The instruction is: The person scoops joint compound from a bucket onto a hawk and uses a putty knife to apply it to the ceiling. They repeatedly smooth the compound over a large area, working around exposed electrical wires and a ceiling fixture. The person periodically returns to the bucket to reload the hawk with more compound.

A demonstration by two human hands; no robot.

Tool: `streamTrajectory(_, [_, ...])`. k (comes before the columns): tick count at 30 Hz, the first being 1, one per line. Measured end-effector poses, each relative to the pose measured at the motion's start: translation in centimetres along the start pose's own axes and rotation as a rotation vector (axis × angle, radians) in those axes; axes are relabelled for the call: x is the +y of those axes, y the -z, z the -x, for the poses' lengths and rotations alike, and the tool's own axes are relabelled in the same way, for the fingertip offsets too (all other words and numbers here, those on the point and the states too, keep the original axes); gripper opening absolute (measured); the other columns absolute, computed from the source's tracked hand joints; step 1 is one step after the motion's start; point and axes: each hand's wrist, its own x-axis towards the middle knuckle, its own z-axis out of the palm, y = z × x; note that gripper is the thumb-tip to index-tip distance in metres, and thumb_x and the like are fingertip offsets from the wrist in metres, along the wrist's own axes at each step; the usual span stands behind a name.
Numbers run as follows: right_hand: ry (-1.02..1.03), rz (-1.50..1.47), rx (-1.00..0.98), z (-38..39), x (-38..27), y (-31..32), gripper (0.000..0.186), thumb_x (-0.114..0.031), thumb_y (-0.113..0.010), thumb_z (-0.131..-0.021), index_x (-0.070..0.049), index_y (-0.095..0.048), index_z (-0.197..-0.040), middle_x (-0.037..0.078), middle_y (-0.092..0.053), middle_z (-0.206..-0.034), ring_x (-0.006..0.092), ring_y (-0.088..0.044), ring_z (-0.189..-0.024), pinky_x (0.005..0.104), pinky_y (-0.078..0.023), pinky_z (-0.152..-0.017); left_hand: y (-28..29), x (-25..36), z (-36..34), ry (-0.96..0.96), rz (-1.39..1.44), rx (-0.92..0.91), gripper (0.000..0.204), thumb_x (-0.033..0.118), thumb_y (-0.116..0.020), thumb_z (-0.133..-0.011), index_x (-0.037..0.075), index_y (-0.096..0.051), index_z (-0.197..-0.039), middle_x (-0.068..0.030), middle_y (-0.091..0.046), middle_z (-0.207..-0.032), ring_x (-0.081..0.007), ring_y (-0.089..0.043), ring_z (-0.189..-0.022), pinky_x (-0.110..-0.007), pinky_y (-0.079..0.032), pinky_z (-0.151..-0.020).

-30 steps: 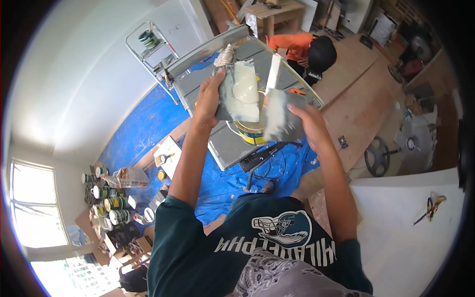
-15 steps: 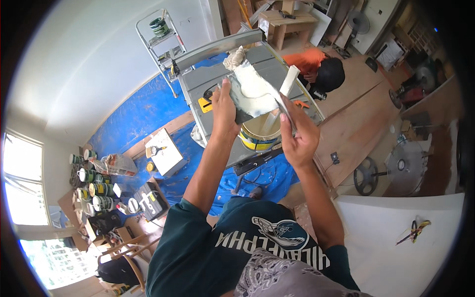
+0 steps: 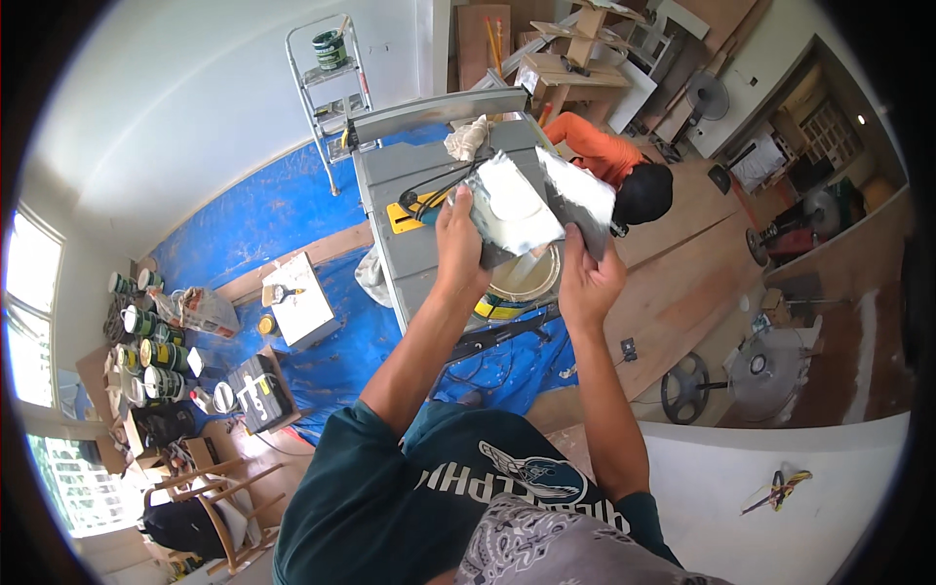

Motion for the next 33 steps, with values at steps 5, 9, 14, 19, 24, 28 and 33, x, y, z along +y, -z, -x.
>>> streamTrajectory(5, [0.188, 0.182, -0.132, -0.1, -1.8, -0.1, 0.047, 0.005, -0.064, -0.085, 0.006, -0.056, -0.131, 0.018, -0.069, -0.114, 0.0241, -0.070, -0.100, 0.0328, -0.053, -0.086, -0.1, -0.7, 0.1, 0.067, -0.040, -0.026, 0.034, 0.029, -0.046, -0.103, 0.000, -0.055, -0.118, -0.0114, -0.065, -0.107, -0.0232, -0.068, -0.094, -0.039, -0.057, -0.083])
streamTrajectory(9, [0.214, 0.336, -0.192, -1.0, -1.0, 3.2, 0.057, 0.006, -0.067, -0.075, -0.005, -0.060, -0.131, 0.014, -0.066, -0.124, 0.0278, -0.069, -0.105, 0.0330, -0.054, -0.086, -2.1, -1.3, 1.7, 0.003, -0.327, -0.067, 0.036, 0.035, -0.052, -0.101, 0.002, -0.057, -0.116, -0.0080, -0.064, -0.103, -0.0200, -0.067, -0.088, -0.033, -0.055, -0.079])
streamTrajectory(14, [0.022, 0.536, -0.142, 3.0, 0.0, 9.4, 0.063, 0.002, -0.060, -0.074, -0.024, -0.062, -0.131, 0.007, -0.066, -0.124, 0.0263, -0.071, -0.091, 0.0350, -0.057, -0.073, -2.4, -2.6, 3.0, 0.007, -0.460, -0.239, 0.044, 0.035, -0.048, -0.101, 0.004, -0.050, -0.132, -0.0116, -0.058, -0.126, -0.0236, -0.060, -0.112, -0.038, -0.050, -0.096])
streamTrajectory(19, [-0.527, 0.138, 0.521, 13.4, 1.6, 17.7, 0.037, -0.009, -0.064, -0.086, 0.000, -0.062, -0.122, 0.007, -0.070, -0.096, 0.0136, -0.065, -0.080, 0.0323, -0.054, -0.070, -6.5, -5.6, 6.7, 0.123, -0.610, -0.346, 0.059, 0.041, -0.044, -0.099, 0.002, -0.041, -0.143, -0.0150, -0.049, -0.140, -0.0322, -0.054, -0.122, -0.047, -0.047, -0.103])
streamTrajectory(24, [-0.637, -0.138, 1.112, 27.1, -2.3, 22.9, 0.032, -0.012, -0.070, -0.086, -0.002, -0.065, -0.115, 0.005, -0.069, -0.104, 0.0123, -0.063, -0.095, 0.0300, -0.051, -0.082, -4.1, -13.5, 8.8, 0.093, -0.979, -0.661, 0.056, 0.036, -0.050, -0.097, 0.004, -0.043, -0.143, -0.0131, -0.050, -0.141, -0.0301, -0.052, -0.126, -0.044, -0.043, -0.107])
streamTrajectory(28, [-0.690, -0.340, 1.461, 34.4, -5.9, 23.8, 0.034, -0.015, -0.071, -0.082, -0.002, -0.065, -0.114, 0.007, -0.070, -0.102, 0.0186, -0.068, -0.089, 0.0361, -0.055, -0.075, -7.9, -17.3, 16.2, 0.685, -0.724, -0.673, 0.052, 0.035, -0.053, -0.097, 0.004, -0.048, -0.139, -0.0119, -0.054, -0.136, -0.0279, -0.056, -0.121, -0.042, -0.046, -0.104])
streamTrajectory(33, [-0.608, -0.518, 1.747, 40.6, -8.8, 26.0, 0.039, -0.013, -0.069, -0.084, -0.005, -0.061, -0.121, 0.008, -0.067, -0.111, 0.0189, -0.066, -0.100, 0.0367, -0.054, -0.081, -10.0, -23.6, 21.3, 0.968, -0.762, -0.882, 0.050, 0.036, -0.056, -0.096, 0.004, -0.051, -0.134, -0.0093, -0.059, -0.129, -0.0236, -0.059, -0.114, -0.039, -0.049, -0.097])
